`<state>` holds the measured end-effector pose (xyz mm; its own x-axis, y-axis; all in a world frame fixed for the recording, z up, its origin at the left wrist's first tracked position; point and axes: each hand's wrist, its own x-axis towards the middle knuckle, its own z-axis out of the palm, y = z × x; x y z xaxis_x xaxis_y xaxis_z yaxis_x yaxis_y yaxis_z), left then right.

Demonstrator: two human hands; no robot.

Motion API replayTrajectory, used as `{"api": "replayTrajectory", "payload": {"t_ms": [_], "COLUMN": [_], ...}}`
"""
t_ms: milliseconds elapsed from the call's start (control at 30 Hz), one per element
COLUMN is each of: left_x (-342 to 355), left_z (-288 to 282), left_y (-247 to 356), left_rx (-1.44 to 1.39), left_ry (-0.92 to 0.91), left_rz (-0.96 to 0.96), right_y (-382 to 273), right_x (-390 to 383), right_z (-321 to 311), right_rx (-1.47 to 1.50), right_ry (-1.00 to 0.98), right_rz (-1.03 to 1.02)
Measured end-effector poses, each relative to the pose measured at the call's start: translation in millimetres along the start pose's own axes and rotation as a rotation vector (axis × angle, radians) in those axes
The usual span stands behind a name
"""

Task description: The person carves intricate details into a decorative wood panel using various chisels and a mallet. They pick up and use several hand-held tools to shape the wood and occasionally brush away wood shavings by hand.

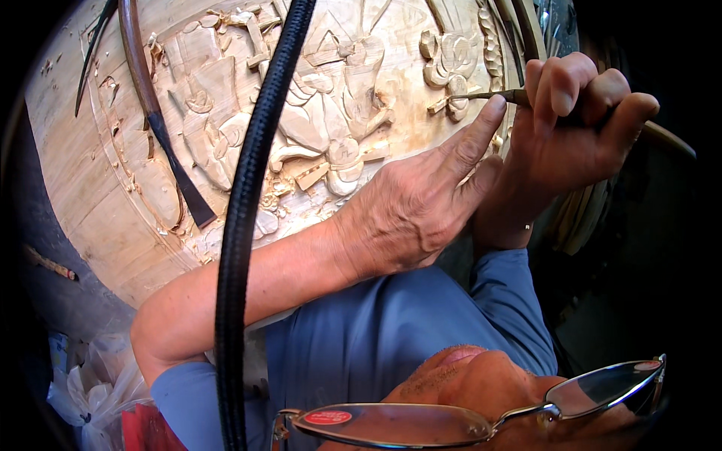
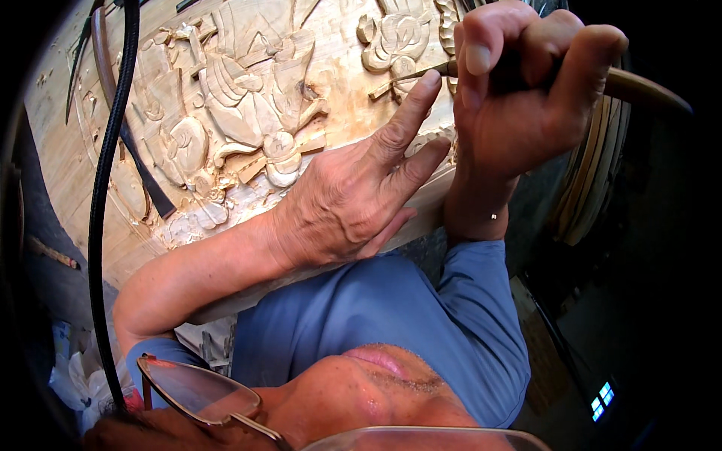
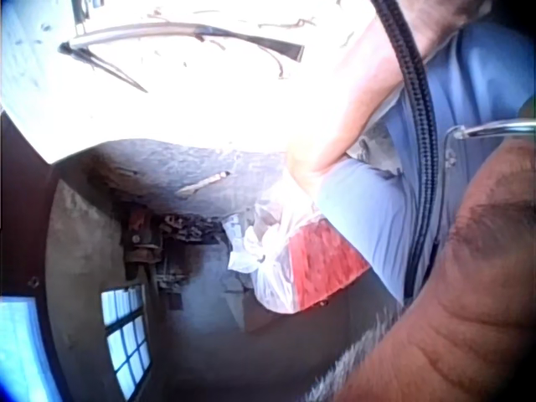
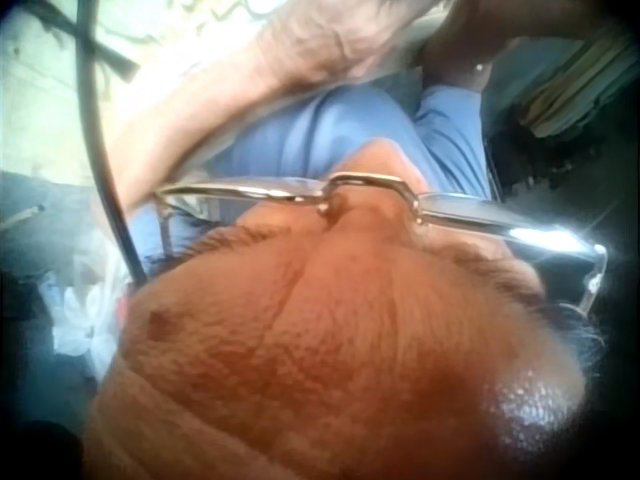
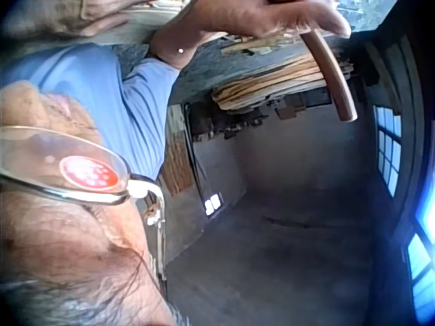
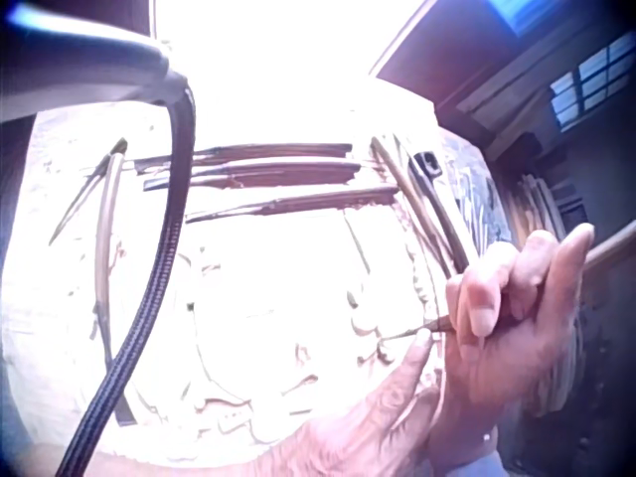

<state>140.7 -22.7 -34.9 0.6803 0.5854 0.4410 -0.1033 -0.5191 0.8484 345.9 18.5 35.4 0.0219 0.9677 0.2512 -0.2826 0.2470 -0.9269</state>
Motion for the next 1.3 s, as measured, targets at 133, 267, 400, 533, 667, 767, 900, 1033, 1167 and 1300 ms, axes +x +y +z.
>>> {"api": "replayTrajectory", "payload": {"t_ms": [133,267,400,533,667,767,900,1033,1167,1300], "left_x": [-1,-1,-4,-5,-8,-4,1,-4,-7,-8], "left_z": [0,0,6,11,12,10,6,8,19,20], "left_y": [1,0,0,-5,-2,-2,1,-2,-7,-7], "left_rx": [0.017,0.014,0.027,0.049,0.052,0.036,0.005,0.069,0.082,0.089], "left_ry": [-0.006,-0.002,0.011,0.031,0.033,0.068,0.046,0.053,0.107,0.126], "left_rz": [0.006,0.013,0.005,0.029,0.017,0.027,0.048,0.014,0.057,0.057], "right_y": [1,2,4,14,24,24,2,18,15,17], "right_x": [1,1,0,-9,-12,-3,-6,-8,-11,-10], "right_z": [-1,-1,2,28,30,33,28,24,22,24], "right_rx": [0.034,0.025,-0.052,-0.353,-0.350,-0.324,-0.107,-0.199,-0.130,-0.106], "right_ry": [-0.021,-0.038,-0.010,0.250,0.255,0.255,0.071,0.232,0.113,0.101], "right_rz": [0.015,0.026,0.025,-0.102,-0.194,-0.259,-0.336,-0.195,-0.205,-0.182]}}
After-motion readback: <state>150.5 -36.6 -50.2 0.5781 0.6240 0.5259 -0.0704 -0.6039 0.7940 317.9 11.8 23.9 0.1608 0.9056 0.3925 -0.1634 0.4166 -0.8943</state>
